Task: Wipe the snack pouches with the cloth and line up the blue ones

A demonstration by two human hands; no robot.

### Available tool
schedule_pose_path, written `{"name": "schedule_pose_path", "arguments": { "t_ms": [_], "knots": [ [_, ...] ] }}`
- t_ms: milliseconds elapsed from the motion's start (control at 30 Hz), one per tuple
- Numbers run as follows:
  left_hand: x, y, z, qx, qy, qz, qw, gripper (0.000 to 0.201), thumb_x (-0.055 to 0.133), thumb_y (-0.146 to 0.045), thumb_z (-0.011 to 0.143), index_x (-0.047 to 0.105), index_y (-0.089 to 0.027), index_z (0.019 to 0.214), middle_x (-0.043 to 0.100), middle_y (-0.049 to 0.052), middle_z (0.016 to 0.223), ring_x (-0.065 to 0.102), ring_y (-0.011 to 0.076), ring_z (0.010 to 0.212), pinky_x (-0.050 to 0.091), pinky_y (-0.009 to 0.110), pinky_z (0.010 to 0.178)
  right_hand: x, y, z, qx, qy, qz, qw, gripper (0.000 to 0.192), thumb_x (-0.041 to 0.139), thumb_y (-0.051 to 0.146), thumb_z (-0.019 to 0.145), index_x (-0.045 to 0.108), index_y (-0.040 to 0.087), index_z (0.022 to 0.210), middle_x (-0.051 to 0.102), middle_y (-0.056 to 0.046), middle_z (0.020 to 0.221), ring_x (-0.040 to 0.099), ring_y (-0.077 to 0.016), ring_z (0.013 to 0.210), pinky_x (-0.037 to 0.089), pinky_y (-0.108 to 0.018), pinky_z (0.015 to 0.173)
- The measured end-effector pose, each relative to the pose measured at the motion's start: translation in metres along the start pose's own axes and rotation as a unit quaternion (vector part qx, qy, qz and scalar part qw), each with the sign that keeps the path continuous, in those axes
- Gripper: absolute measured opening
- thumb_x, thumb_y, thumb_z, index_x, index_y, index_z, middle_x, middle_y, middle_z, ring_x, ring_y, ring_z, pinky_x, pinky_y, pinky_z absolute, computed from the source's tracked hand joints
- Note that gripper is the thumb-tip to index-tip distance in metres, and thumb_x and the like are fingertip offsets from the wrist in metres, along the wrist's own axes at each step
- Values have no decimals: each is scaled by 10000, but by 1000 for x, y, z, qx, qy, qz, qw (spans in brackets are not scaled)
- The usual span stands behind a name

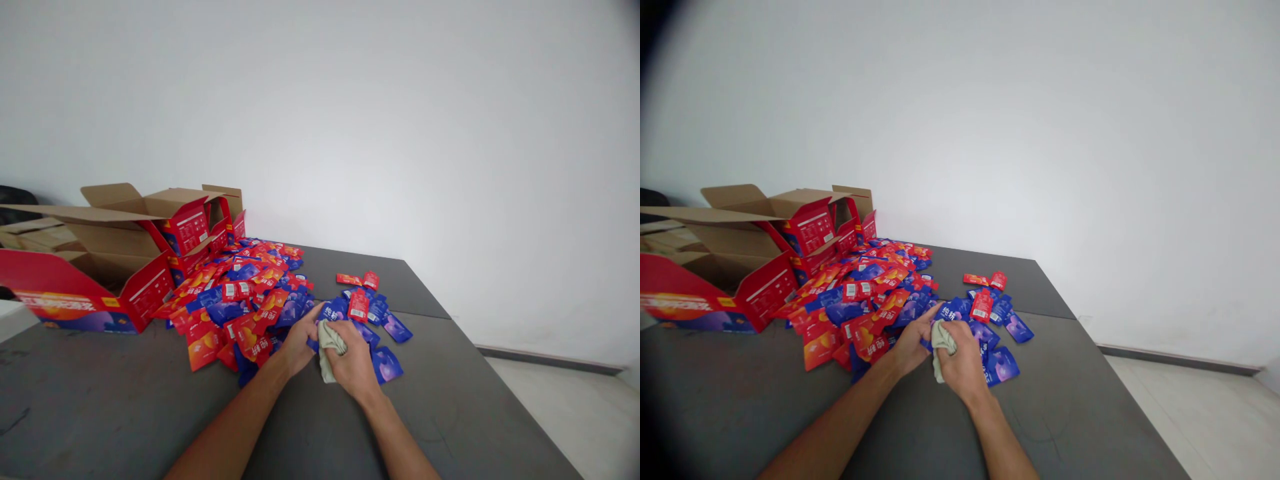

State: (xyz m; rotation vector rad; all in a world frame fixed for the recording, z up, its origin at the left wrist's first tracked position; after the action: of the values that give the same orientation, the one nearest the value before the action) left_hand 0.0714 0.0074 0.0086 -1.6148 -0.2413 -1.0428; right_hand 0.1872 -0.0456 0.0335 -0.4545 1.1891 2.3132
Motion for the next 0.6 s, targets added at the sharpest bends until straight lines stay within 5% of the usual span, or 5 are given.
{"name": "schedule_pose_path", "arguments": {
  "t_ms": [167, 300, 367, 533, 600],
  "knots": [
    [8, 7, 2, -47, -7, 7, 999, 345, 623, -265, 799, 692, -126, 1107, 726, 91, 898, 679, 208, 817, 502, 281, 742, -19, -18, 3, 45, -89, -36, 994, 382, 577, 150, 784, 667, 207, 1152, 650, -93, 1160, 609, -241, 1073, 481, -402, 982],
    [12, 13, 2, -53, -9, 14, 998, 352, 609, -392, 866, 711, -117, 1061, 733, 124, 1008, 682, 247, 956, 512, 318, 834, -35, -27, 5, 43, -168, -53, 984, 396, 573, 177, 798, 654, 195, 1185, 647, -103, 1191, 585, -257, 1126, 447, -433, 1027],
    [11, 13, 2, -40, -19, 5, 999, 347, 618, -399, 860, 717, -124, 1047, 734, 115, 1006, 680, 246, 966, 510, 321, 852, -30, -24, 4, 35, -144, -44, 988, 397, 577, 162, 791, 660, 203, 1177, 644, -99, 1192, 590, -249, 1117, 456, -418, 1019],
    [2, 4, 6, 14, -77, -22, 997, 250, 705, -342, 783, 723, -130, 914, 724, 55, 827, 676, 200, 808, 511, 296, 805, 9, 1, -3, -20, 43, 22, 999, 483, 567, 62, 732, 671, 235, 1170, 641, -72, 1159, 612, -206, 1069, 497, -343, 969],
    [-2, 2, 8, 29, -83, -18, 996, 226, 704, -323, 773, 720, -129, 888, 717, 49, 810, 665, 186, 772, 506, 290, 788, 17, 6, -5, -29, 61, 37, 997, 507, 557, 48, 720, 673, 238, 1176, 644, -67, 1149, 611, -200, 1074, 500, -335, 966]
  ]
}}
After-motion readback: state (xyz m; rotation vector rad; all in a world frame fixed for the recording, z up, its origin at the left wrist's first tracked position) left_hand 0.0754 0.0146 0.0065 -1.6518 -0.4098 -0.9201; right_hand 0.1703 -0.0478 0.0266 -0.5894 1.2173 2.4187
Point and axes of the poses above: each hand's wrist, its own z-axis towards the middle knuckle, its own x-axis out of the palm, y = z × x, the point moved 4 cm from there along z, towards the middle knuckle
